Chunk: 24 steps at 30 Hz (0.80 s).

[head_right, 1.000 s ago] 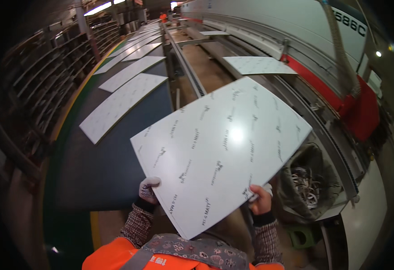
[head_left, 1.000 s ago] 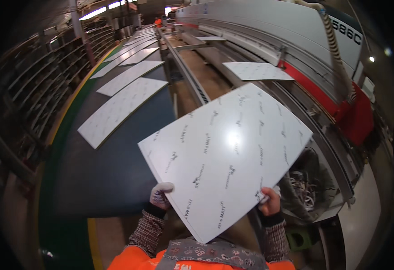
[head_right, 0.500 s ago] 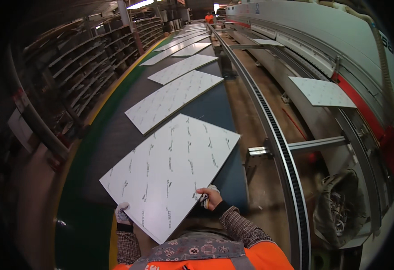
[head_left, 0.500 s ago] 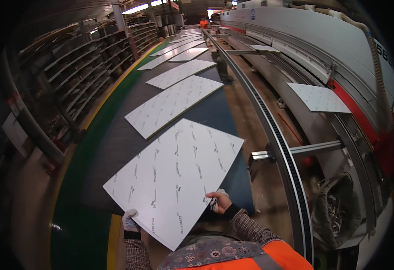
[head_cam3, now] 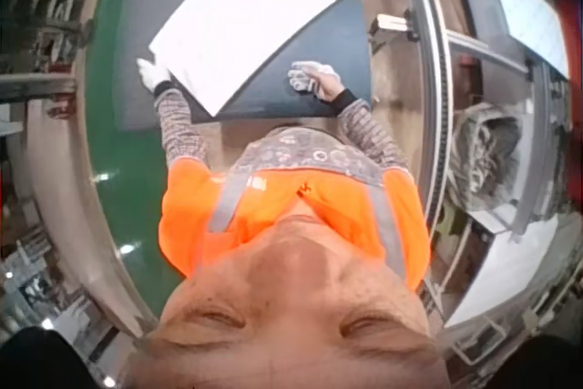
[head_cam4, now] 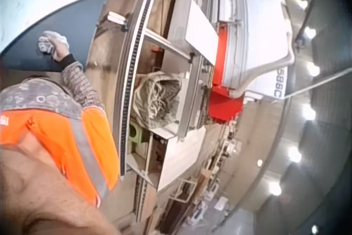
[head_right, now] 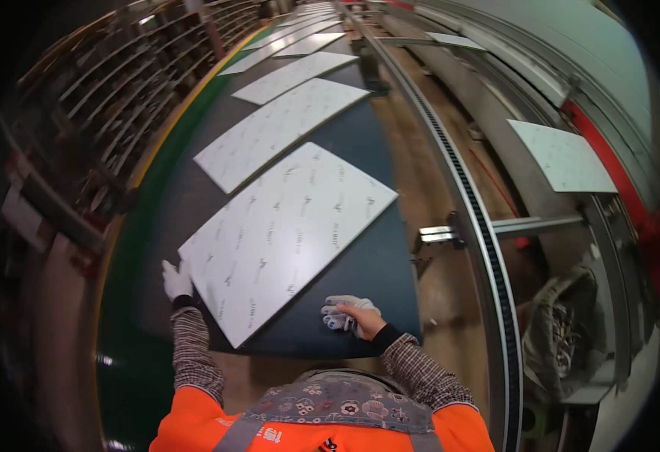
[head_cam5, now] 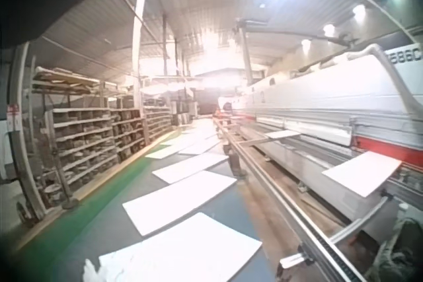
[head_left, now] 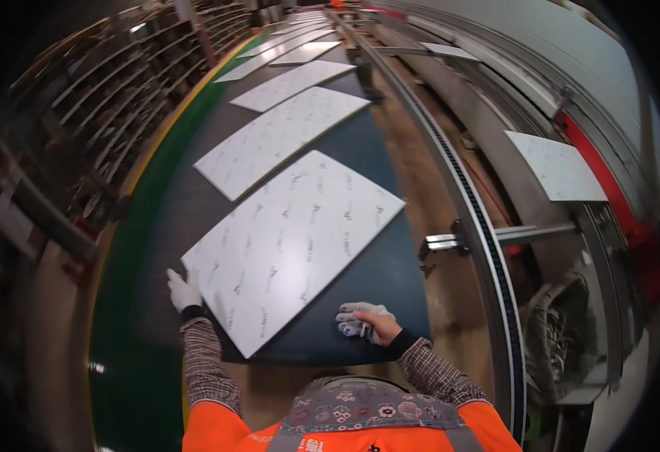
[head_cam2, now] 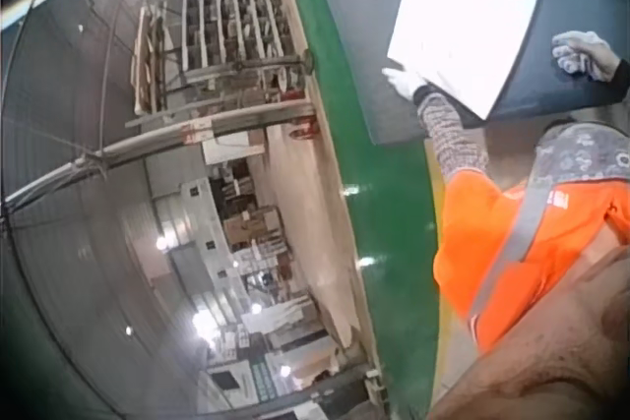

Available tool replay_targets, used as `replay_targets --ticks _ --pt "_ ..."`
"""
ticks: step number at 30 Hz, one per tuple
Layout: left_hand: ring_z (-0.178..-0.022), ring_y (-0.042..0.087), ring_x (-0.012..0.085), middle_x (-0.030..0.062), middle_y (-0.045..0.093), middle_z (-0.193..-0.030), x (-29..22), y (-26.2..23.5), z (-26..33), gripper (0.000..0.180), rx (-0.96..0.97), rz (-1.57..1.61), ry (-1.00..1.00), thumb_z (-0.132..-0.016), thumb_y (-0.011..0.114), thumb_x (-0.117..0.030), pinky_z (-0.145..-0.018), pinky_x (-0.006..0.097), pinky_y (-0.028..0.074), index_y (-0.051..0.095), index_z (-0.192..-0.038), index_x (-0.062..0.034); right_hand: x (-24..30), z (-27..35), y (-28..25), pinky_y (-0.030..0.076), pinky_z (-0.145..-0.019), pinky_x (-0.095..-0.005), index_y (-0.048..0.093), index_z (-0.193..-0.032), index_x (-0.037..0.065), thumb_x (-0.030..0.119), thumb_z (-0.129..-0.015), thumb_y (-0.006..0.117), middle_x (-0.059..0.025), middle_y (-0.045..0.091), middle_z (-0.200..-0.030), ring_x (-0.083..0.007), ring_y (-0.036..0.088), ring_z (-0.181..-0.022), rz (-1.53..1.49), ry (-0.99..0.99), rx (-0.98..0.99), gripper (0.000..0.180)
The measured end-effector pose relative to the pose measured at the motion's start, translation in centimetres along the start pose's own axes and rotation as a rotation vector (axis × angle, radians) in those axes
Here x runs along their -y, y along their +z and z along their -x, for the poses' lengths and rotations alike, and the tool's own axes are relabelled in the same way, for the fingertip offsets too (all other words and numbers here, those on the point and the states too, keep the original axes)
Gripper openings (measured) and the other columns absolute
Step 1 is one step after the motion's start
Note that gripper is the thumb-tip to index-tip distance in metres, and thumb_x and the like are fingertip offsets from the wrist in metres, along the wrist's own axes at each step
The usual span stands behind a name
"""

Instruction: Move and sort wood panels from the edge-banding machine onto the conveyor belt.

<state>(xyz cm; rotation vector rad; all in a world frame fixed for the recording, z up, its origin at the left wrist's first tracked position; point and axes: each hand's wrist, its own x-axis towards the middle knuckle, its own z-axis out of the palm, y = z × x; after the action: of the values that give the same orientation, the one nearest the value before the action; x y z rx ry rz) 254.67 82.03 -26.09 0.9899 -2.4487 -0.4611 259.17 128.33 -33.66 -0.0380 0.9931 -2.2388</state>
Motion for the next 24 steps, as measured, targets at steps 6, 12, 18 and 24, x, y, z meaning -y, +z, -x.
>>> replay_targets --ticks 6,12,18,24 --pt "-0.127 0.039 0.0272 0.0197 0.039 -0.139 -11.7 7.2 2.5 0.057 0.346 0.770 0.280 -0.088 0.056 -0.012 -0.105 0.036 0.032 0.033 -0.138 0.0045 -0.6 6.1 -2.7 0.055 -0.082 -0.0313 0.049 -0.124 -0.005 0.009 -0.090 0.056 -0.0200 0.061 -0.113 -0.0234 0.064 -0.095 -0.201 -0.115 -0.035 0.037" --pt "-0.104 0.051 0.0181 0.0116 0.048 -0.128 -27.2 15.1 16.2 0.056 1.047 1.154 0.358 -0.087 0.055 -0.013 -0.089 0.027 0.041 0.036 -0.138 -0.0015 0.3 14.5 -4.5 0.055 -0.074 -0.0279 0.056 -0.118 -0.002 0.010 -0.090 0.056 -0.0147 0.066 -0.103 -0.0194 0.066 -0.090 -0.261 -0.440 -0.182 0.031" --pt "-0.092 0.055 0.0251 0.0165 0.056 -0.110 -42.5 5.6 38.1 0.046 1.471 1.205 0.651 -0.087 0.053 -0.010 -0.079 0.039 0.049 0.043 -0.130 0.0024 -0.7 27.4 -4.6 0.054 -0.076 -0.0294 0.057 -0.117 -0.002 0.010 -0.090 0.055 -0.0139 0.066 -0.103 -0.0199 0.066 -0.090 -0.298 -0.828 -0.440 0.030" --pt "-0.125 0.038 0.0308 0.0169 0.042 -0.135 -49.9 5.5 52.7 0.048 2.018 1.085 0.621 -0.090 0.049 -0.033 -0.103 0.046 0.032 0.042 -0.134 -0.0133 -2.5 39.2 -4.2 0.052 -0.081 -0.0286 0.055 -0.118 0.000 0.010 -0.089 0.056 -0.0107 0.065 -0.108 -0.0180 0.065 -0.094 -0.364 -1.147 -0.617 0.031"
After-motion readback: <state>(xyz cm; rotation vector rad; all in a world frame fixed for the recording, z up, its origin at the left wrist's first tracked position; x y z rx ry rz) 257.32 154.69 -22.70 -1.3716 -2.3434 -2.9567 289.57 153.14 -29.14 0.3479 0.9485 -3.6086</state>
